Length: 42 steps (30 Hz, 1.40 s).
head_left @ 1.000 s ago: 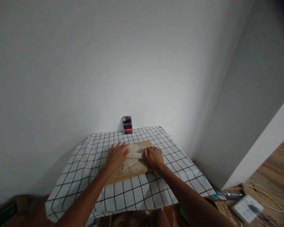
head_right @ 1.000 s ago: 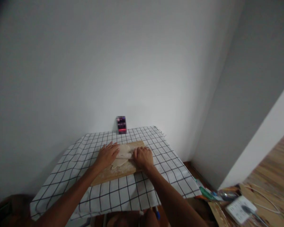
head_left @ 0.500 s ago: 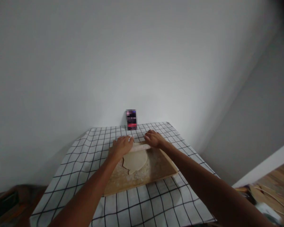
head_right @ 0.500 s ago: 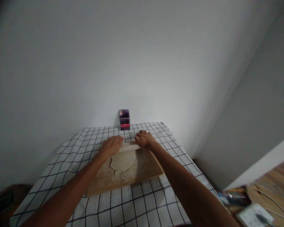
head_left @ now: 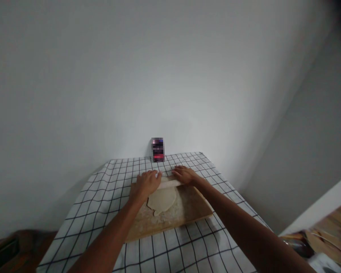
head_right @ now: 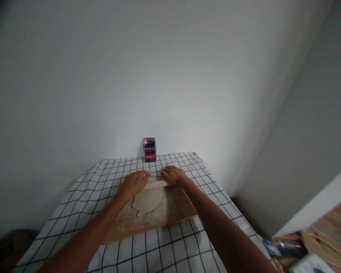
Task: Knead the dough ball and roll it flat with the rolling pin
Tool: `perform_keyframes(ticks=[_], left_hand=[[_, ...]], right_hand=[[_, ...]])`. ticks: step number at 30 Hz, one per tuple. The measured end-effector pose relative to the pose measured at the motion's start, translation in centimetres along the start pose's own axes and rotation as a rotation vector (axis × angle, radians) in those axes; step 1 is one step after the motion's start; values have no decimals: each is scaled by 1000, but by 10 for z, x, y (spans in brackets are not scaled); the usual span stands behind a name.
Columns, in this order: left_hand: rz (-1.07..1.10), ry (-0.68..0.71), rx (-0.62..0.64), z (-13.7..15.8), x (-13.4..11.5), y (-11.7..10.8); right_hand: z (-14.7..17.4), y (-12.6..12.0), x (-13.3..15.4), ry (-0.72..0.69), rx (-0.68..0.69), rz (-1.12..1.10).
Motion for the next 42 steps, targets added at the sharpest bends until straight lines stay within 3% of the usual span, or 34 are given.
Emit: perform_keyframes(ticks=[5,10,14,17,24,29,34,42], left_hand=[[-21,77,-112,30,-11,-5],[44,157,-179,70,-16,-12],[111,234,-227,107,-14,-22],[112,255,-230,123,-13,-28],[179,233,-190,117,0,-28],[78,183,-275,110,9,-22],[21,97,-202,68,10,-13],[15,-93,-12,-6,29,2]], right_hand=[[47,-26,24,191,40,0],[97,-56,67,268,-47,36],[132,-59,88,273,-109,11],[141,-59,92,291,-138,-45],[120,-84,97,256,-115,-101],[108,-64,91,192,-133,-112],[69,-42,71,213,-153,-35],[-6,-23,42,327,0,-70]])
Point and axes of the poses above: each hand's wrist, its own z-axis away from the middle knuckle, its own y-axis out of the palm, x = y × z, the point moved 3 cm from there along -z, towards the middle knuckle, and after that the axes turned 15 degrees about -x, right-handed, at the moved point
